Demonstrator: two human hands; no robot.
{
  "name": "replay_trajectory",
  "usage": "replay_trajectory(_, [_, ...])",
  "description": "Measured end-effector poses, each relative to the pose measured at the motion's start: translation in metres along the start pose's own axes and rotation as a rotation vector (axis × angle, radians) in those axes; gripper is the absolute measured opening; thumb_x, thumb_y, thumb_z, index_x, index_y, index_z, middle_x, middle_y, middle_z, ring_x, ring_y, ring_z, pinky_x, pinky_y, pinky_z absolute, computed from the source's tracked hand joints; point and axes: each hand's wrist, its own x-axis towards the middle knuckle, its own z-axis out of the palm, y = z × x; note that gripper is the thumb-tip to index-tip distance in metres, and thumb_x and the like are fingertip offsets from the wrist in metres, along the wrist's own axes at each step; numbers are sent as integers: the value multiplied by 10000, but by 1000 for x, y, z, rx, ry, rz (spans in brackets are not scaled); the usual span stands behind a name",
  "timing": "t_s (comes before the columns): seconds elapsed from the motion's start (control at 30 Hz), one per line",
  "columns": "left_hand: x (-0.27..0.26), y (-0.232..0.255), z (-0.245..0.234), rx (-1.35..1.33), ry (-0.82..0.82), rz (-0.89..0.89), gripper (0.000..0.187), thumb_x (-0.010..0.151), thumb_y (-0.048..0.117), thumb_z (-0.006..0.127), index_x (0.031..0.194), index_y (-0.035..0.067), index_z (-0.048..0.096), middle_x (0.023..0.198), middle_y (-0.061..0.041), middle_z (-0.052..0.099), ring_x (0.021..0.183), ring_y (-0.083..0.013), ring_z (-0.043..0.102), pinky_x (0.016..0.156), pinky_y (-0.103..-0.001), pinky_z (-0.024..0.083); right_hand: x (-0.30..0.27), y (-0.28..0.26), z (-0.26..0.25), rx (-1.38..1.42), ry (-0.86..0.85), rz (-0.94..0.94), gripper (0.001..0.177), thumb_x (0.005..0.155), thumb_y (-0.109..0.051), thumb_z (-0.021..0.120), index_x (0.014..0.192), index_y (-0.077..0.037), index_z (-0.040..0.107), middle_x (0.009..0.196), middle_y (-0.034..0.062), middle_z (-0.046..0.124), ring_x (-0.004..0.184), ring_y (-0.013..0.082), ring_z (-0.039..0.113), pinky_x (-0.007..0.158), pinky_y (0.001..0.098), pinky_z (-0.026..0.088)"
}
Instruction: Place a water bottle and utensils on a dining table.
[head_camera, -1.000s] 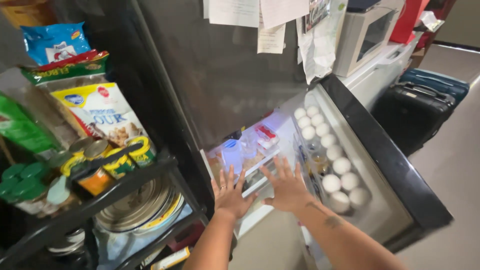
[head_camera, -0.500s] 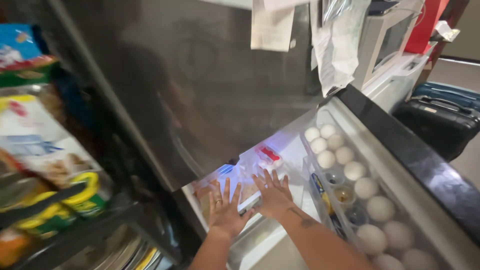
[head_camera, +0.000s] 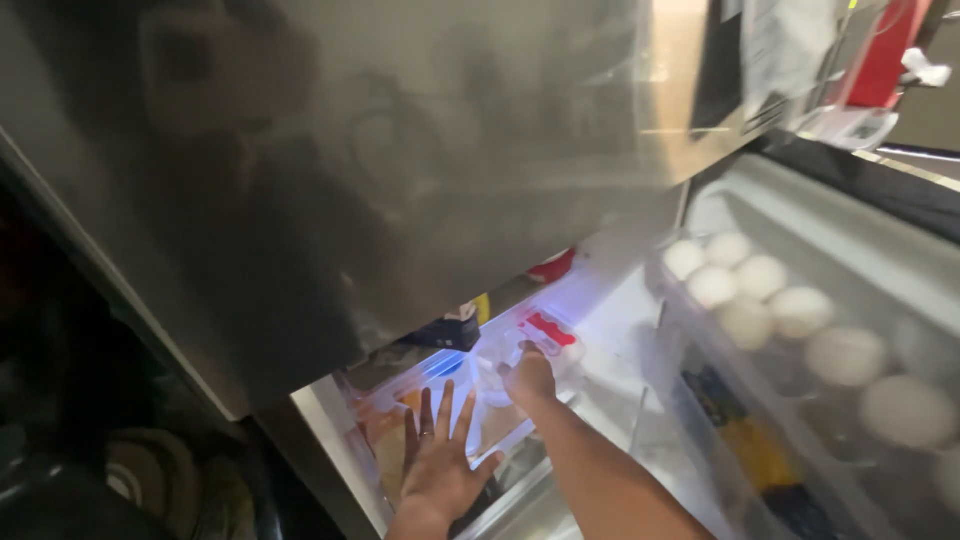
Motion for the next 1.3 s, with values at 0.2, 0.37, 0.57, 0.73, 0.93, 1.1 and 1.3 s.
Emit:
replay_trajectory(0.2, [17, -18, 7, -91, 121, 42, 986, 861, 551, 704, 1635, 234, 182, 1686, -83, 21, 1551, -345, -29, 1241, -539, -22, 77, 78, 113, 18, 201, -141, 628, 807, -360, 854, 1234, 25, 602, 1152, 267, 679, 1090, 428, 644, 952, 468, 496])
replay_trajectory(0.37, [18, -22, 7, -124, 126, 49, 985, 856, 537, 709, 1633, 220, 193, 1703, -103, 59, 1550, -354, -3, 1240, -541, -11, 95, 68, 119, 477, -51, 176, 354, 821, -252, 783, 1047, -33, 622, 983, 153, 674, 878, 275, 646, 765, 425, 530])
replay_trajectory(0.57, [26, -27, 19, -152, 139, 110, 1056, 825, 527, 753, 1630, 177, 165, 1711, -131, 84, 1545, -361, 22, 1227, -574, -11, 61, 63, 100, 521, -6, 137, 196, 855, -182, 734, 924, -46, 612, 819, 92, 657, 745, 204, 620, 672, 375, 513])
replay_trajectory(0.73, [22, -26, 18, -112, 61, 224, 1100, 800, 505, 777, 1575, 87, 118, 1686, -139, 67, 1556, -390, 22, 1231, -568, 44, 11, 49, 36, 572, 57, 150, 221, 722, -132, 782, 869, -59, 634, 797, 92, 631, 731, 213, 593, 660, 389, 514])
replay_trajectory(0.93, [11, 6, 46, -288, -52, 193, 1272, 703, 343, 901, 1602, 87, 39, 1711, -116, 61, 1578, -371, 70, 1234, -544, 175, -55, 20, -42, 213, 234, 122, 140, 643, -146, 667, 749, -70, 718, 809, 188, 701, 782, 388, 627, 735, 449, 503])
replay_trajectory(1.1, [-32, 55, 9, -592, -104, -7, 1405, 685, 302, 959, 1586, -1, -75, 1682, -227, 14, 1552, -427, 74, 1264, -430, 188, -113, -17, -117, 203, 182, 340, 204, 700, -159, 653, 853, -90, 770, 862, 193, 745, 816, 374, 691, 759, 420, 536])
replay_trajectory(1.3, [-95, 86, -46, -767, 96, 4, 1431, 587, 300, 1035, 1529, -72, 24, 1617, -243, 175, 1538, -380, 172, 1257, -403, 180, -181, -113, -237, 334, 76, 440, 316, 644, -126, 715, 959, -141, 697, 749, 111, 730, 698, 233, 704, 674, 364, 532])
